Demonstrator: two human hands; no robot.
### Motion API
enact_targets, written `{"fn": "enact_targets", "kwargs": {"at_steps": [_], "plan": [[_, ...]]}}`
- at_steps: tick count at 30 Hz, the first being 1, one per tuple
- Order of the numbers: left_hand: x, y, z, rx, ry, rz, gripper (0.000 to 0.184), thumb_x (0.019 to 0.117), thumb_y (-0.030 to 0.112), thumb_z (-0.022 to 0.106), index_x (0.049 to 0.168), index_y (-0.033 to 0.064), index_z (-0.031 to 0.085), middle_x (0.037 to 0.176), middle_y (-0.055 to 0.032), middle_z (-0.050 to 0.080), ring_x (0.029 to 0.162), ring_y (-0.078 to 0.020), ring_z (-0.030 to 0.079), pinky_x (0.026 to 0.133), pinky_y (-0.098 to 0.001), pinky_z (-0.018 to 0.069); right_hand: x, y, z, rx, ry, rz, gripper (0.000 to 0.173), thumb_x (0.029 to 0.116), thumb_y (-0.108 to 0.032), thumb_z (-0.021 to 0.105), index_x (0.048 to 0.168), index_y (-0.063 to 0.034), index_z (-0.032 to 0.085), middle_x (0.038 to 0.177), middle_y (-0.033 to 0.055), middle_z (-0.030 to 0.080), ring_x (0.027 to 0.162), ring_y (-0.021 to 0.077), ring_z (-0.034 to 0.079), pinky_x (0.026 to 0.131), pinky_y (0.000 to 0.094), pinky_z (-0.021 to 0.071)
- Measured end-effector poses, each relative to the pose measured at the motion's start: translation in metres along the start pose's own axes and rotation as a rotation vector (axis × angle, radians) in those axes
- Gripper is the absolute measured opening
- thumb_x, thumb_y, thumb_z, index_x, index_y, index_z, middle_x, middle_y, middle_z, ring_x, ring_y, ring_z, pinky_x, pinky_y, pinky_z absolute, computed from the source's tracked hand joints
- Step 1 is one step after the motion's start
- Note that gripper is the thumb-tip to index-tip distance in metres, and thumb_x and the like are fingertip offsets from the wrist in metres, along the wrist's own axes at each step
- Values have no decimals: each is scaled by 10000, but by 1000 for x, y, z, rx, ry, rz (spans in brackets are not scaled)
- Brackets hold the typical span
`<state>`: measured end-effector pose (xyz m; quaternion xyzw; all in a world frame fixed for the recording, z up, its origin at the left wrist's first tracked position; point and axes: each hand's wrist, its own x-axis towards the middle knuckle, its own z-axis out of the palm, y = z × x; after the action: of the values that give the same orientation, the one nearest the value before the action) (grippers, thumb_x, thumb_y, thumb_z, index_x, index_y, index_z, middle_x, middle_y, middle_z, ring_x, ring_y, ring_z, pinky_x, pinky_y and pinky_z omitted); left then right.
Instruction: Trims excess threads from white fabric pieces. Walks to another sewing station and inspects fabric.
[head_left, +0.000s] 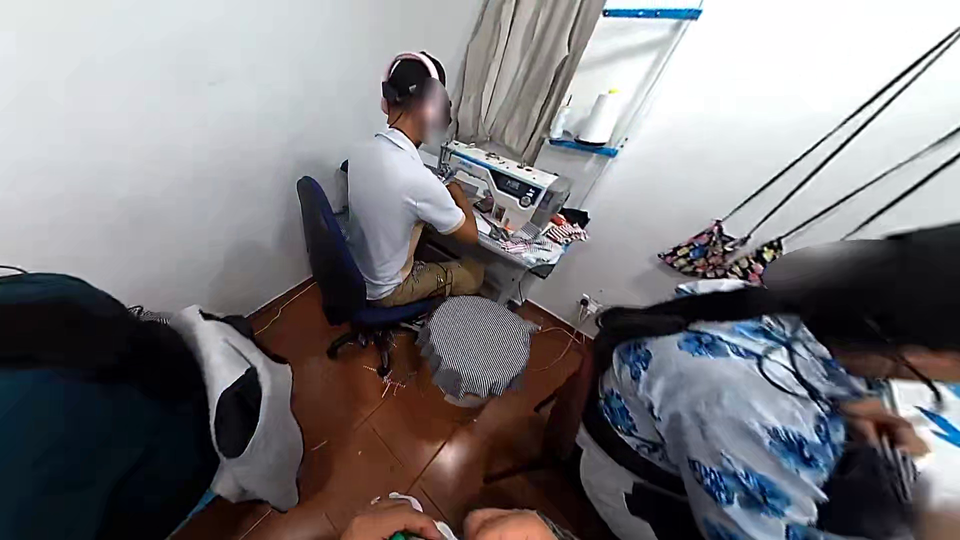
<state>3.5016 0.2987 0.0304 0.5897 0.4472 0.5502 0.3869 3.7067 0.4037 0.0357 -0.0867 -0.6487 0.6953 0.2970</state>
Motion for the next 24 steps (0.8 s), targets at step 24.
{"fn": "enact_targets", "kwargs": {"at_steps": [24], "plan": [[454, -154, -173, 11, -203, 35, 229, 989, 149, 663, 943, -71, 709, 808, -118, 666, 782, -63, 609, 731, -181, 497, 342, 62, -274, -190, 243, 38, 111, 997, -208, 673, 1008, -98, 686, 1069, -35, 675, 1009, -4, 619, 852, 191, 528]]}}
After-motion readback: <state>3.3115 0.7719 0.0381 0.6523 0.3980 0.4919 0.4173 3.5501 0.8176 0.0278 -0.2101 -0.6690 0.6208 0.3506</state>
